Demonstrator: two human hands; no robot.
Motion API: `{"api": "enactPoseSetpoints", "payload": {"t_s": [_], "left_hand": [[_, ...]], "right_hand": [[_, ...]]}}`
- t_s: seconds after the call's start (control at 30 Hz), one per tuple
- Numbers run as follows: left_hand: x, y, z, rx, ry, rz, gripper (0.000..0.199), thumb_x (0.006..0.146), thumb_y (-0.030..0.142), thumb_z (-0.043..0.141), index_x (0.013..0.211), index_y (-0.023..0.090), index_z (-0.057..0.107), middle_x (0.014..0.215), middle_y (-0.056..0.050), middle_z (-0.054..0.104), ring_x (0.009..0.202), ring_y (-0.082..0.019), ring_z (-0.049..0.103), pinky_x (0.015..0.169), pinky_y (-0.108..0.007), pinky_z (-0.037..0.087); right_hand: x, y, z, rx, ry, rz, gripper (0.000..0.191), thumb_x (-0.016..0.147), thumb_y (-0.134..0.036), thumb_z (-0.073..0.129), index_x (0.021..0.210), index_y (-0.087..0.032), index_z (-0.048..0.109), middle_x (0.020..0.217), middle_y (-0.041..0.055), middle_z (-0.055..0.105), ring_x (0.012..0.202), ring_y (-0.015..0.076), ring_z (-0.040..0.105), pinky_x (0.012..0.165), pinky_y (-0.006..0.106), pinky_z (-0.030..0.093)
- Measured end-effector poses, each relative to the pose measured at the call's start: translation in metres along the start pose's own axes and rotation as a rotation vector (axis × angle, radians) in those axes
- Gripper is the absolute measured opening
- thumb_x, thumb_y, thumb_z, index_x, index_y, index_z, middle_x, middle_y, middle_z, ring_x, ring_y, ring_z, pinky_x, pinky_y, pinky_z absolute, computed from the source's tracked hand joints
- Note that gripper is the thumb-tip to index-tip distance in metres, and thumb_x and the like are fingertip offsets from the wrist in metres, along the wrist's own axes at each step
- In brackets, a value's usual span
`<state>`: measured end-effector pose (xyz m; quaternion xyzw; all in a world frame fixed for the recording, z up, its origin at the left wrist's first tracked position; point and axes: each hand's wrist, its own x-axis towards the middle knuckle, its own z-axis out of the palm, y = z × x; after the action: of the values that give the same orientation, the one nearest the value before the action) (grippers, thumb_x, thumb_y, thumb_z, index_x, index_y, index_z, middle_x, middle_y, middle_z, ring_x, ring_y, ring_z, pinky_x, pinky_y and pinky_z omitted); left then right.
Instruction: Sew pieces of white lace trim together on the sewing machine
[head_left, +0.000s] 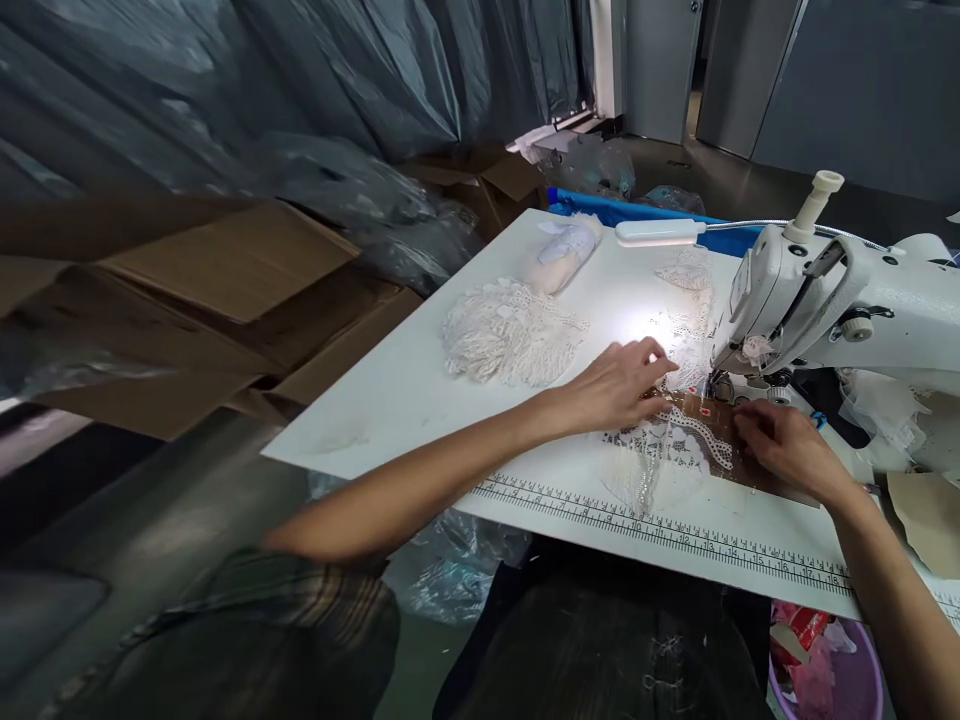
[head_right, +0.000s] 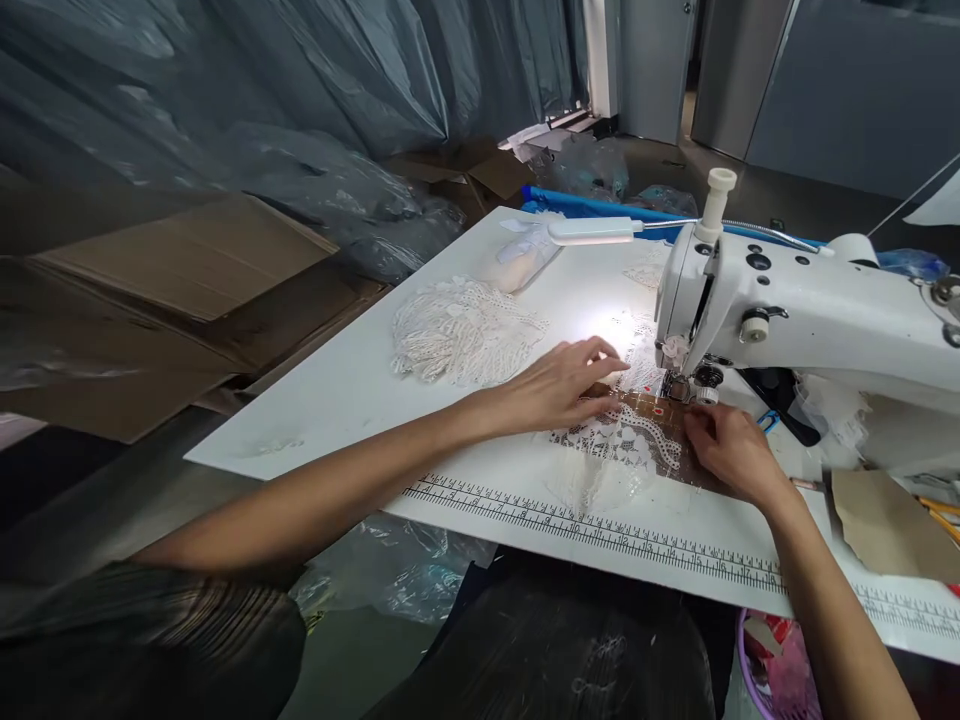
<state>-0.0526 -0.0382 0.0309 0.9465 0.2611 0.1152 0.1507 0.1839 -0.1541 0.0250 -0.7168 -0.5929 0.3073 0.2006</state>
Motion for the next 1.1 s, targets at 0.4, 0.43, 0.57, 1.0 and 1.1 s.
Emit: {"api": "enactPoseSetpoints", "payload": {"t_s": [0.4,0.43,0.57,1.0,1.1], "left_hand": [[0.035,-0.005,0.037,-0.239,-0.139,0.418,0.009,0.084,0.028,0.076,0.093,0.028,0.077,0.099,-0.003,0.069,0.088,-0.014,0.063,0.088,-0.032,0.048],[0.034,-0.004,0.038,-0.217,-0.124,0.422,0.006,0.086,0.028,0.075,0.092,0.028,0.077,0.101,-0.003,0.068,0.088,-0.014,0.063,0.089,-0.033,0.047],[0.030,0.001,0.036,-0.109,-0.077,0.450,0.014,0.095,0.026,0.061,0.089,0.021,0.072,0.106,-0.006,0.069,0.091,-0.015,0.062,0.089,-0.036,0.044],[0.013,-0.005,0.003,-0.671,-0.221,0.126,0.032,0.096,0.044,0.049,0.088,0.017,0.064,0.083,-0.003,0.063,0.072,-0.011,0.058,0.064,-0.023,0.045],[0.027,-0.005,0.003,-0.419,-0.214,0.109,0.034,0.098,0.040,0.042,0.086,0.015,0.063,0.078,-0.002,0.059,0.066,-0.011,0.053,0.060,-0.023,0.040]], "right_hand": [[-0.002,0.020,0.012,0.065,0.231,-0.155,0.032,0.088,-0.041,0.049,0.096,-0.020,0.072,0.069,0.0035,0.067,0.062,0.0184,0.060,0.062,0.031,0.048],[-0.003,0.019,0.012,0.059,0.258,-0.175,0.032,0.087,-0.040,0.049,0.096,-0.019,0.072,0.071,0.0046,0.068,0.065,0.0189,0.060,0.064,0.032,0.049],[-0.009,0.008,0.018,0.091,0.267,-0.306,0.033,0.087,-0.042,0.052,0.099,-0.020,0.074,0.092,0.0104,0.069,0.083,0.0221,0.065,0.077,0.038,0.051],[-0.015,-0.017,0.032,0.542,-0.270,-0.082,0.042,0.081,-0.062,0.059,0.082,-0.020,0.058,0.068,-0.0008,0.059,0.057,0.0119,0.057,0.050,0.025,0.042],[-0.008,-0.025,0.039,0.542,-0.305,0.027,0.040,0.082,-0.061,0.057,0.080,-0.021,0.055,0.067,0.0007,0.061,0.059,0.0154,0.063,0.050,0.026,0.045]]}}
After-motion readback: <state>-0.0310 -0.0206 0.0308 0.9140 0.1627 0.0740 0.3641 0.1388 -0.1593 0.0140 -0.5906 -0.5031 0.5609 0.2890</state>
